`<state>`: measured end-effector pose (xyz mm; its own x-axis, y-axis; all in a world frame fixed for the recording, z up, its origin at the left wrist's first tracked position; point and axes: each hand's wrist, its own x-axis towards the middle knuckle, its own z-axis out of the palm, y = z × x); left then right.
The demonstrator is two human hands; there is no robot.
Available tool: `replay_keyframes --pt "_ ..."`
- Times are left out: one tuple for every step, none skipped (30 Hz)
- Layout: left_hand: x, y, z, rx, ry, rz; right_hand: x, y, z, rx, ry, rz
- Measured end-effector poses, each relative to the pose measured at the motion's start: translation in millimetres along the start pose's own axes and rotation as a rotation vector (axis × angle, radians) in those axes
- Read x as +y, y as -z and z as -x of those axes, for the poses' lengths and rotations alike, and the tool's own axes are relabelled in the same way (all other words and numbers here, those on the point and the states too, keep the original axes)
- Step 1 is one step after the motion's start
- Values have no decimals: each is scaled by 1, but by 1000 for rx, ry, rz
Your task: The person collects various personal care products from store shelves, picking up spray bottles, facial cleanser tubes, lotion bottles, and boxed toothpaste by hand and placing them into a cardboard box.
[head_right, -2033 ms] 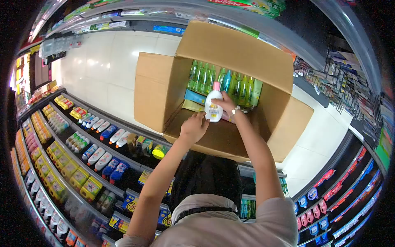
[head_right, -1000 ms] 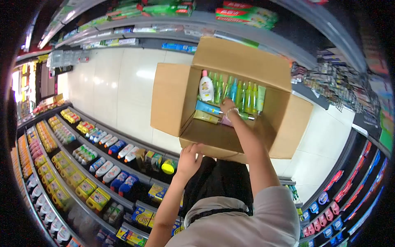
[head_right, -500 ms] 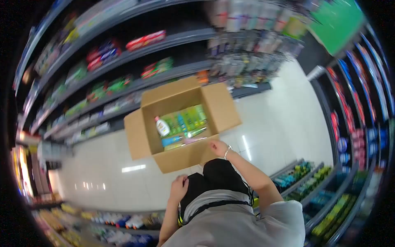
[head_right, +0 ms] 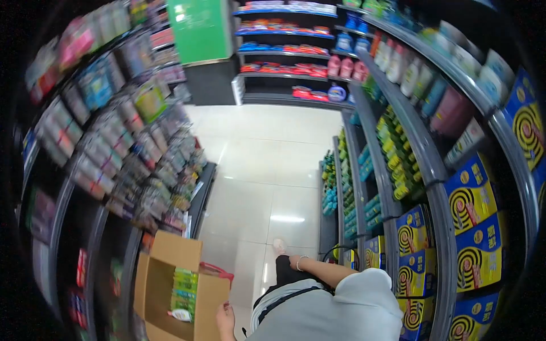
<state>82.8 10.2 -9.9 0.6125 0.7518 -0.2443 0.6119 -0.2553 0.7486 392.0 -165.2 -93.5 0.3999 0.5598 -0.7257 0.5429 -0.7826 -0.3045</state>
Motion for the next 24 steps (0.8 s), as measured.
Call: replay_keyframes --pt "11 2 -17 -36 -35 -81 10 -5 -7 15 -15 -44" --pt "23 5 -34 -71 -71 -161 19 -10 -13 70 -52 -80" --pt "37 5 -53 -94 -103 -184 30 -13 -21 126 -89 -113" --pt "54 2 -72 -130 -147 -156 36 -8 -19 143 -103 -148" --pt "69 -3 -91 -164 -190 -122 41 3 -12 161 -107 -227" --pt "78 -11 -113 -176 -218 -132 48 17 -9 180 -108 -300" --pt "86 -20 -136 -184 -300 -187 65 18 -27 200 -113 -317" --pt "95 -29 -157 -188 -378 -242 78 18 -46 161 -172 -258" --pt "130 -31 -169 -231 -401 -251 88 20 -65 117 -227 -201" --pt "148 -43 -187 -232 -421 -264 92 40 -69 133 -226 -219" --pt "164 -58 -206 -212 -491 -223 99 61 -71 134 -222 -252" --pt "180 -72 -222 -197 -560 -183 103 80 -72 133 -218 -287" --pt "203 -86 -235 -224 -567 -170 111 95 -82 149 -222 -303" --pt "227 -100 -246 -229 -587 -176 120 111 -92 132 -163 -301" --pt "251 -114 -256 -277 -607 -152 129 129 -101 115 -104 -294" --pt "272 -129 -267 -324 -624 -126 139 143 -111 130 -107 -300" --pt "289 -143 -279 -324 -637 -126 149 156 -121 138 -96 -320" --pt "304 -158 -290 -364 -670 -101 159 169 -130 142 -86 -336" --pt "318 -172 -302 -407 -699 -72 169 180 -138 148 -94 -335" --pt "331 -184 -313 -416 -701 -64 179 188 -144 180 -100 -345" --pt "342 -195 -321 -433 -725 -51 188 195 -145 208 -110 -357" --pt "353 -207 -326 -459 -745 -35 198 201 -148 198 -133 -365" --pt "365 -218 -331 -493 -735 -27 206 206 -152 236 -137 -396" --pt "377 -227 -338 -544 -770 5 211 207 -152 273 -144 -428"
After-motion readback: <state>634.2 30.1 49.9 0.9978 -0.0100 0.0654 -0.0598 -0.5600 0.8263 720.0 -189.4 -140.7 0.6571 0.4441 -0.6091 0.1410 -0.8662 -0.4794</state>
